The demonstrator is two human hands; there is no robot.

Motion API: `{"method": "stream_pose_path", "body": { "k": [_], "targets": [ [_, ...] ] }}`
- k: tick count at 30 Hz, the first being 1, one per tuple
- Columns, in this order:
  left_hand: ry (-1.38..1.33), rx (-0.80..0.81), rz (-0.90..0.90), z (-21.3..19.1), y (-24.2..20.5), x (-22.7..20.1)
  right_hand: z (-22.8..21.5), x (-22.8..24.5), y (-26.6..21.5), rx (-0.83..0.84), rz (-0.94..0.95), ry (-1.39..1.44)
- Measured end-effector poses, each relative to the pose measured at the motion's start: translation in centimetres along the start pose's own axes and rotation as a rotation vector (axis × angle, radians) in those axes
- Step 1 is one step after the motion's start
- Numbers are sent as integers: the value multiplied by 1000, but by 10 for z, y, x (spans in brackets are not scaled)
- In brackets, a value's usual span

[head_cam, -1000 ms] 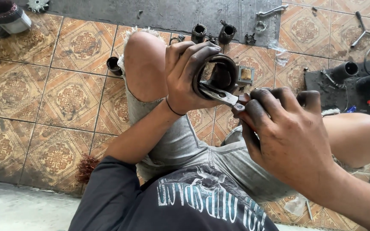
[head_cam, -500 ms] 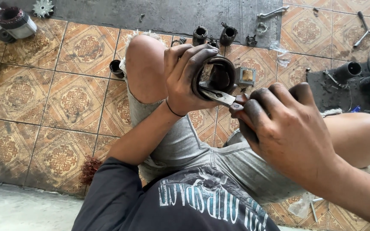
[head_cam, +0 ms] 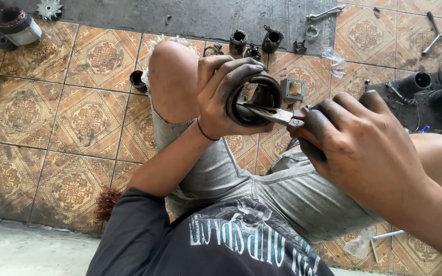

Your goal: The person sits on the floor and uses pliers to pull and adjust internal components inside a cylindrical metal part. They repeatedly grip and rotate the part while manipulating the inner mechanism with the pliers.

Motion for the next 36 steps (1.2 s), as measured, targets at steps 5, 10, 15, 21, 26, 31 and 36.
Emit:
{"method": "stream_pose_path", "body": {
  "k": [5,10,15,21,26,31,36],
  "targets": [
    [-7,-35,39,-4,2,-5,-8,8,0,28,30,-92],
    [-35,-72,47,-8,3,-9,-16,17,2,81,47,-183],
    [-74,-24,29,-10,2,-7,-22,22,6,97,20,-231],
    [-67,-83,81,-16,-6,-6,-20,22,-1,120,54,-219],
    [-96,-67,69,-19,-7,-3,-5,3,-35,218,119,43],
    [-195,-96,1,-19,1,-2,42,-51,-91,315,358,506],
    [-401,-135,-131,-5,-4,15,114,-75,-98,192,687,771]
  ]
}}
Point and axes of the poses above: each hand's wrist, its own y-axis towards the middle knuckle, its own z-axis out of the palm, x = y × z, the point moved 10 cm from there along y, towards the middle knuckle, and after that the axes turned 10 degrees about -x, right-handed, at the moved point
